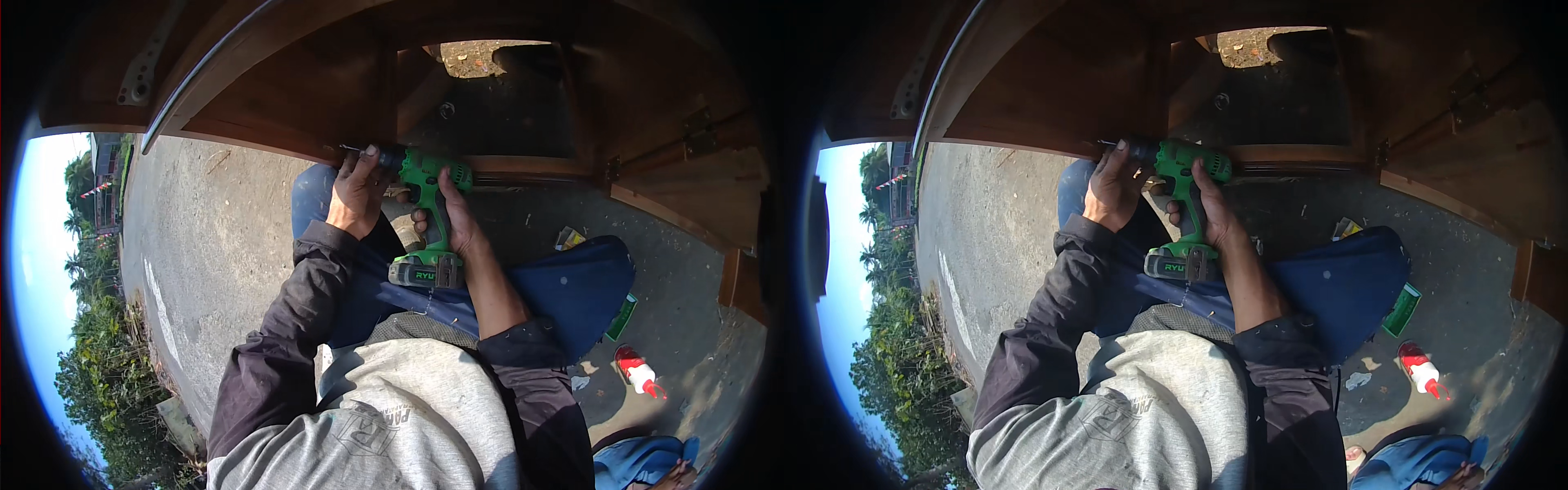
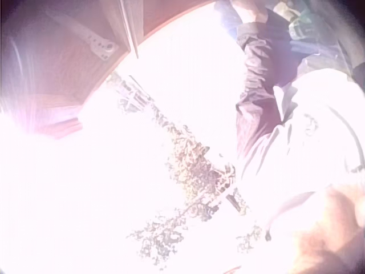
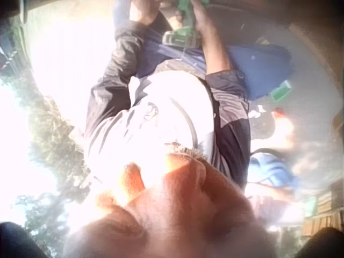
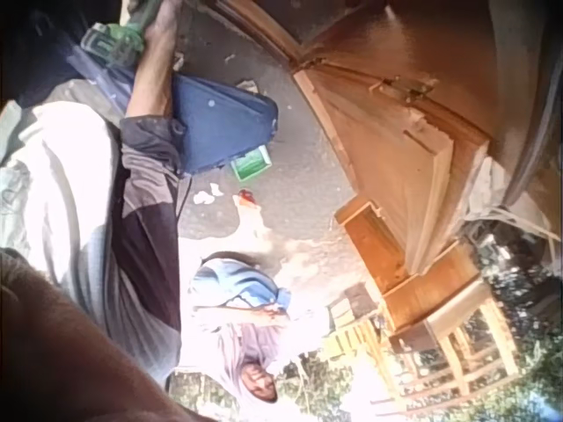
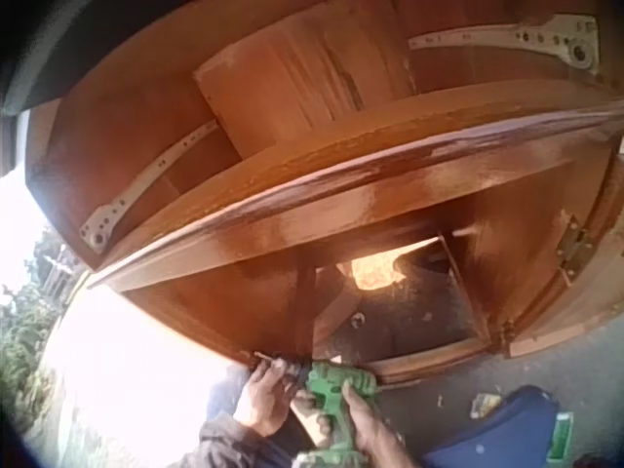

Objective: The person assembles a wooden cabinet by attaching hardware and using a power drill to drive screws into the interior frame while sitting on the ground outside.

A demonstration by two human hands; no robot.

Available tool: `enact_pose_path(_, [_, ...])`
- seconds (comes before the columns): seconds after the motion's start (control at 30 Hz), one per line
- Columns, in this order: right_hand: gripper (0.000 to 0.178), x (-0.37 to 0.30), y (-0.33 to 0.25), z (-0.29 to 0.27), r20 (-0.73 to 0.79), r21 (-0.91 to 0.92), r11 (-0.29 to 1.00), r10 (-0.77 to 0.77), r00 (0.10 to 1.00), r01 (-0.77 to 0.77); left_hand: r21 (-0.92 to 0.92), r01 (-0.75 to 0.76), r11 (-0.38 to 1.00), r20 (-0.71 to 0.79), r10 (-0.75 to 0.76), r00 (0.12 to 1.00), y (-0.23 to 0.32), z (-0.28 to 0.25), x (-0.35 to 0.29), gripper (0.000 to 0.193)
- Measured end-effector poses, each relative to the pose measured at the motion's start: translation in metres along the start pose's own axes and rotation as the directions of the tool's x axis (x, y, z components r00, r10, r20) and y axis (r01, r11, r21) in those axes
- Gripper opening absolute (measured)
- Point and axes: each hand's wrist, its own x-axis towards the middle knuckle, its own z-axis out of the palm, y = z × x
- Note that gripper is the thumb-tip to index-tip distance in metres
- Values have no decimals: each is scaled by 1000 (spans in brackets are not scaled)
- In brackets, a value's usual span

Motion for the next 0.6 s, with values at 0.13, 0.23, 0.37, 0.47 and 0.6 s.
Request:
enact_pose_path(0.13, [75, 6, -7, -6, 31, 37, 998, 59, 998, -60, -5, -63, 998, -20, 63, 998, -7, 8, 12, 26])
enact_pose_path(0.23, [75, 10, -7, -9, 45, -45, 997, 61, 997, -59, -21, -100, 995, -33, 99, 995, -11, 4, 12, 29])
enact_pose_path(0.37, [73, 11, -10, -7, 33, -70, 996, 66, 997, -64, -21, -89, 996, -67, 87, 994, -11, 3, 14, 32])
enact_pose_path(0.47, [72, 12, -11, -5, 82, -29, 995, 94, 992, -92, 4, -95, 995, -57, 96, 994, -10, 0, 15, 34])
enact_pose_path(0.6, [70, 10, -12, -2, 55, -57, 997, 62, 997, -59, 7, -102, 995, -47, 102, 994, -9, 3, 14, 40])
